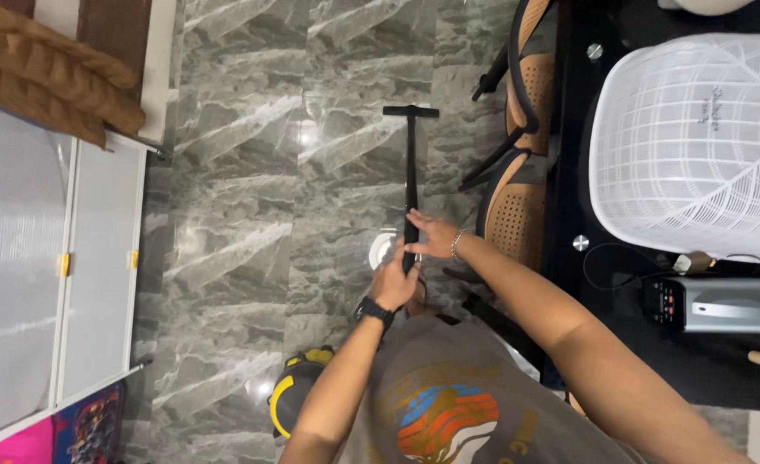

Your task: The person uses a vacuum cleaner to clean a marble floor by moving the vacuum head across the surface around dining chairs and tables.

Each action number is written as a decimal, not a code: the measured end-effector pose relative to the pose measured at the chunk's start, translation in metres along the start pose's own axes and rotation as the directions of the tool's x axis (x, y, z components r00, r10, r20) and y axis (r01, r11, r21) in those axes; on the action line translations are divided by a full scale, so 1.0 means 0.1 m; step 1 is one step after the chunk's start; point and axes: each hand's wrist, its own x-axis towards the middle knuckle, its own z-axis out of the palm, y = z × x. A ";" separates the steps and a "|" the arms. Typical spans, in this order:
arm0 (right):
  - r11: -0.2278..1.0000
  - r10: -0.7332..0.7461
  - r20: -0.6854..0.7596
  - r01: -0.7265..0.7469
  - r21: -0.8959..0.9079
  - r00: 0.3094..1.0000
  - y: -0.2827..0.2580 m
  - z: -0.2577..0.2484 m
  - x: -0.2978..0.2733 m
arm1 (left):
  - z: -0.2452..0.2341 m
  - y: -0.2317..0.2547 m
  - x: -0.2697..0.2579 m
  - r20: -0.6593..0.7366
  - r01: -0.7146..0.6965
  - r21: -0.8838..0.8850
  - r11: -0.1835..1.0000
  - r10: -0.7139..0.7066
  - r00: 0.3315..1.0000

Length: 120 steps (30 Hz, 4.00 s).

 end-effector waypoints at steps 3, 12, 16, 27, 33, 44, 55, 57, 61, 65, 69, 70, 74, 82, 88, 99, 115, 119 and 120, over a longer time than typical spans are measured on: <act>0.998 0.009 -0.020 -0.008 0.056 1.000 0.35 -0.06 0.11 | 0.11 0.15 0.29 0.035 0.009 0.045 0.999 -0.010 0.999; 0.979 0.203 0.126 -0.203 -0.016 0.971 0.36 -0.18 0.02 | 0.37 0.07 0.29 0.033 -0.028 0.024 0.999 0.027 0.999; 0.982 0.181 0.158 -0.171 -0.077 0.971 0.05 0.06 -0.20 | 0.42 -0.19 -0.21 0.062 -0.025 0.033 0.999 0.023 0.998; 0.998 0.022 0.238 -0.008 -0.060 0.971 -1.26 0.96 -1.22 | 0.16 -0.84 -2.06 0.124 0.042 0.071 0.997 -0.051 0.991; 0.998 -0.052 0.223 0.056 -0.010 0.973 -1.97 1.61 -1.80 | 0.14 -1.33 -3.08 0.140 0.054 0.025 0.998 -0.057 0.989; 0.997 -0.073 0.176 0.075 -0.002 0.982 -2.53 1.79 -2.47 | 0.12 -1.25 -3.94 0.139 0.064 -0.062 0.996 -0.055 0.989; 1.000 0.000 0.046 -0.001 0.003 0.999 -1.59 1.52 -2.44 | 0.42 -0.61 -3.14 0.163 0.000 0.003 1.000 0.000 0.987; 0.995 0.099 0.042 -0.098 -0.021 0.994 -1.33 1.51 -2.37 | 0.57 -0.60 -3.01 0.163 -0.022 0.031 0.999 0.017 0.987; 0.997 0.069 0.002 -0.069 0.023 0.998 -1.13 1.61 -2.41 | 0.82 -0.71 -2.90 0.172 -0.098 0.127 0.987 0.076 0.982; 0.994 0.111 0.000 -0.111 -0.015 0.994 -1.21 1.75 -2.59 | 0.90 -0.77 -3.09 0.176 -0.084 0.125 0.989 0.061 0.982; 0.993 0.003 -0.157 0.015 0.118 0.988 -1.41 1.97 -2.82 | 0.69 -0.69 -3.38 0.176 -0.041 0.072 0.997 0.027 0.984; 0.993 0.000 -0.159 0.018 0.117 0.987 -1.49 2.04 -2.87 | 0.62 -0.67 -3.47 0.182 -0.006 0.054 0.999 -0.004 0.983; 0.976 -0.036 -0.235 0.084 0.200 0.971 -1.88 2.30 -3.05 | 0.34 -0.71 -3.86 0.168 0.071 -0.050 0.996 -0.062 0.984; 0.986 -0.108 -0.181 0.129 0.108 0.978 -1.92 2.60 -2.86 | 0.43 -0.89 -3.97 0.096 0.149 -0.020 0.989 -0.146 0.985; 0.988 -0.091 -0.111 0.104 0.114 0.990 -1.84 2.48 -2.55 | 0.48 -1.00 -3.78 -0.028 0.094 0.013 0.996 -0.093 0.995; 0.933 -0.355 0.155 0.340 0.113 0.922 -2.78 2.16 -2.13 | -0.21 -0.90 -4.31 -0.095 0.378 -0.156 0.912 -0.395 0.914; 0.947 -0.317 0.188 0.298 0.121 0.930 -1.99 1.61 -0.78 | -0.07 -1.02 -2.78 -0.161 0.363 -0.096 0.927 -0.374 0.913; 0.927 -0.369 0.213 0.341 0.157 0.905 -2.16 1.73 -0.76 | -0.14 -1.07 -2.91 -0.201 0.384 -0.163 0.909 -0.412 0.889; 0.907 -0.410 0.196 0.377 0.185 0.891 -2.20 1.76 -0.75 | -0.15 -1.09 -2.94 -0.213 0.388 -0.174 0.905 -0.419 0.882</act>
